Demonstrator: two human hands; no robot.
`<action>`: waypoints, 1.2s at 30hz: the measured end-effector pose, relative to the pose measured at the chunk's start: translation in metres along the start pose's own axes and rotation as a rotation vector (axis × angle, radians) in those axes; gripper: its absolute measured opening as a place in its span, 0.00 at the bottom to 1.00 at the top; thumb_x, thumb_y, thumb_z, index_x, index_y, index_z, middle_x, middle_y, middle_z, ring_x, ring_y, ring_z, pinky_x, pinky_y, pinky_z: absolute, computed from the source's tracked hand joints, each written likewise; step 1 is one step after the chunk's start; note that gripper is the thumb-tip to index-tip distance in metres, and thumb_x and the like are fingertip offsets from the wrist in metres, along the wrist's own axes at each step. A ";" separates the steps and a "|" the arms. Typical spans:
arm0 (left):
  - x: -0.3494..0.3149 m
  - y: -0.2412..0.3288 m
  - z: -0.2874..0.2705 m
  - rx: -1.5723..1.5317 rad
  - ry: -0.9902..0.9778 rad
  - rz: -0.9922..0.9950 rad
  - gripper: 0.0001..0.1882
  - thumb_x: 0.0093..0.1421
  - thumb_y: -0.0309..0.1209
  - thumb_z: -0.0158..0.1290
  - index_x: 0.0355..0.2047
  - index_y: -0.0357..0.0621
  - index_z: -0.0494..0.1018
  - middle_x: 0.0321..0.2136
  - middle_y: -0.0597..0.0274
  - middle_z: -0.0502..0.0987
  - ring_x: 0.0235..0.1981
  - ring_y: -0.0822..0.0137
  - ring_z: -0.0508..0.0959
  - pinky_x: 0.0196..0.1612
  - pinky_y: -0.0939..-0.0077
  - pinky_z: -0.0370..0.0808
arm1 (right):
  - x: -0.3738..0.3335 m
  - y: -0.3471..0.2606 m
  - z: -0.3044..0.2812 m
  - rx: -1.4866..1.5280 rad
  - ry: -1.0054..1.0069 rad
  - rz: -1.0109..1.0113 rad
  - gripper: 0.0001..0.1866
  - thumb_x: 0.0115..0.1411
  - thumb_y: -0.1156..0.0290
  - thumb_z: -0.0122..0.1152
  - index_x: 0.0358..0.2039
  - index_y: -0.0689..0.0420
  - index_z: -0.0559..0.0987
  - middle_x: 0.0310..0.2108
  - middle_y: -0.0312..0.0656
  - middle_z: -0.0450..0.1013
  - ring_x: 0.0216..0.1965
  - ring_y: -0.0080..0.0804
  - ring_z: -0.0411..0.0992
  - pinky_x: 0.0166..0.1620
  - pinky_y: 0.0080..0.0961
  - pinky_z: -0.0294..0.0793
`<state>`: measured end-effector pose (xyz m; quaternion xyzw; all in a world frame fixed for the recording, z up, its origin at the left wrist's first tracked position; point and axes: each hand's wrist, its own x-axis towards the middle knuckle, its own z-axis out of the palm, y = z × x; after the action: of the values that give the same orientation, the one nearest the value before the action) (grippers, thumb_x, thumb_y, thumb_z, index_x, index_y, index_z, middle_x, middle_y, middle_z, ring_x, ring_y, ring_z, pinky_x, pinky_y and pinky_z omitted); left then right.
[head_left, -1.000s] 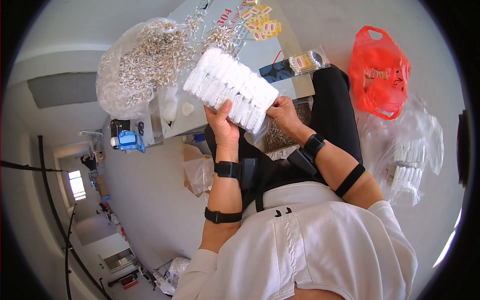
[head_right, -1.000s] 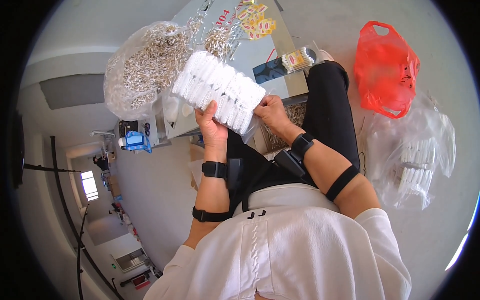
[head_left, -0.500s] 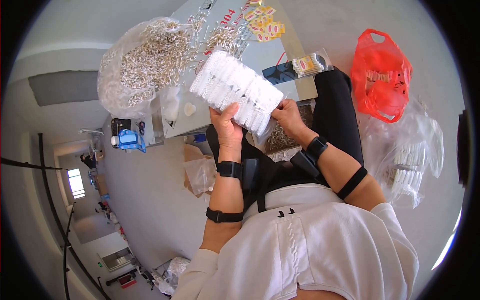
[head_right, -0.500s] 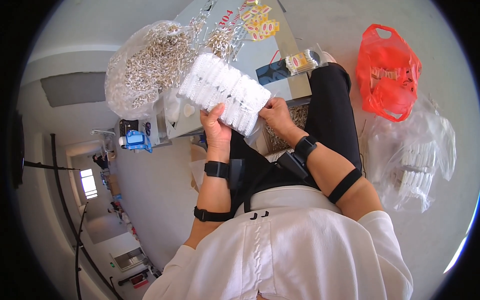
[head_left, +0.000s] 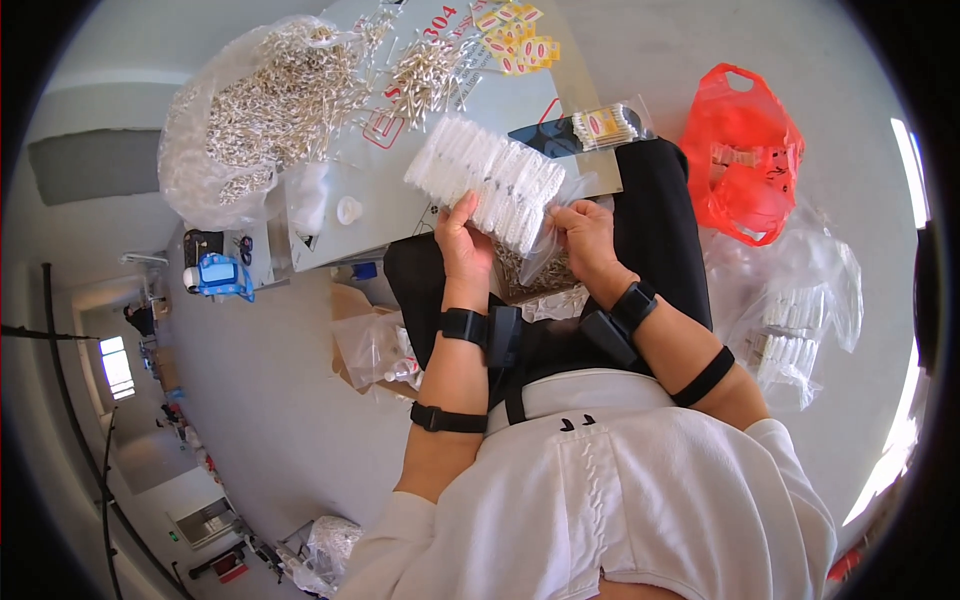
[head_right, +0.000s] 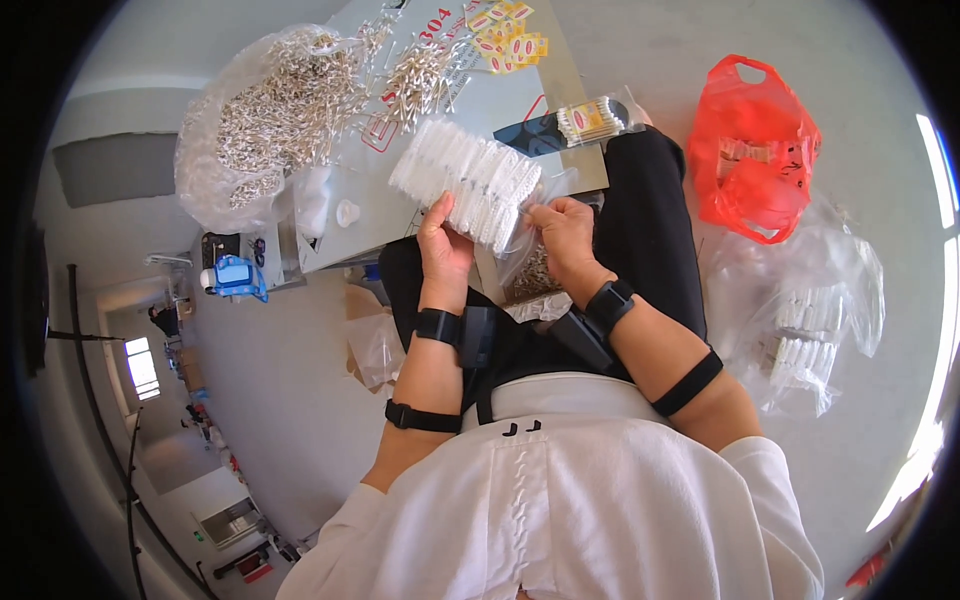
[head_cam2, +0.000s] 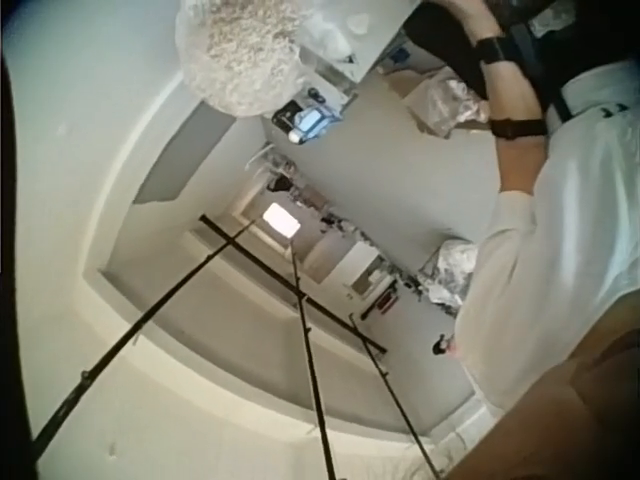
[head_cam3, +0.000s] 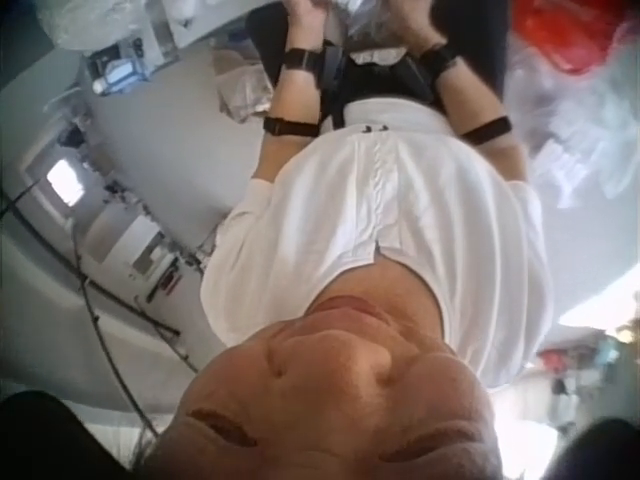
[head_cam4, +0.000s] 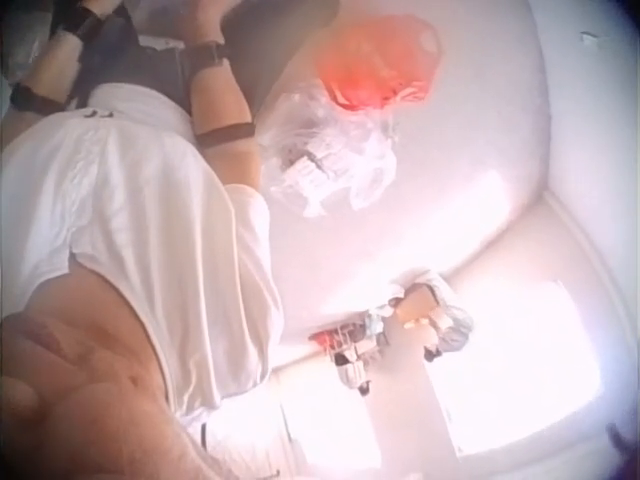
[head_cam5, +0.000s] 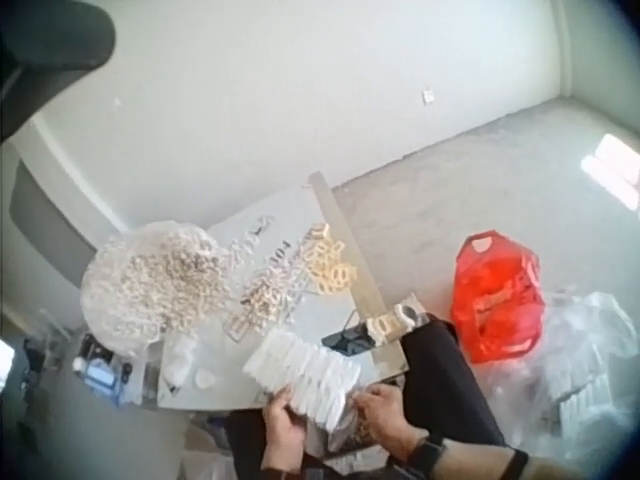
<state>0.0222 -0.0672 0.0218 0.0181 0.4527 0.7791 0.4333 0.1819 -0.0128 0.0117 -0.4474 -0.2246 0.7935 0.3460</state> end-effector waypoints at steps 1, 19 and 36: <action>0.001 0.003 0.001 0.065 0.033 -0.025 0.30 0.48 0.22 0.57 0.53 0.36 0.62 0.47 0.56 0.70 0.47 0.59 0.71 0.52 0.64 0.68 | 0.001 0.001 -0.001 0.021 -0.008 -0.017 0.09 0.49 0.80 0.58 0.15 0.59 0.71 0.17 0.37 0.70 0.17 0.21 0.65 0.23 0.17 0.61; -0.045 0.023 0.035 2.038 -0.561 0.805 0.43 0.50 0.53 0.54 0.62 0.47 0.54 0.64 0.52 0.49 0.66 0.54 0.48 0.64 0.48 0.42 | 0.007 0.010 -0.004 0.098 0.012 0.006 0.09 0.52 0.79 0.57 0.17 0.58 0.71 0.19 0.37 0.71 0.18 0.21 0.66 0.22 0.18 0.63; -0.029 0.038 0.016 1.709 -0.656 0.658 0.47 0.44 0.51 0.60 0.62 0.50 0.55 0.65 0.54 0.48 0.66 0.53 0.46 0.64 0.49 0.39 | 0.006 0.006 -0.003 0.117 0.055 0.035 0.09 0.51 0.80 0.56 0.17 0.57 0.69 0.19 0.36 0.69 0.20 0.23 0.67 0.24 0.19 0.66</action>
<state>0.0224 -0.0839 0.0691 0.6683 0.6948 0.2265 0.1391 0.1802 -0.0124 0.0030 -0.4521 -0.1605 0.7985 0.3637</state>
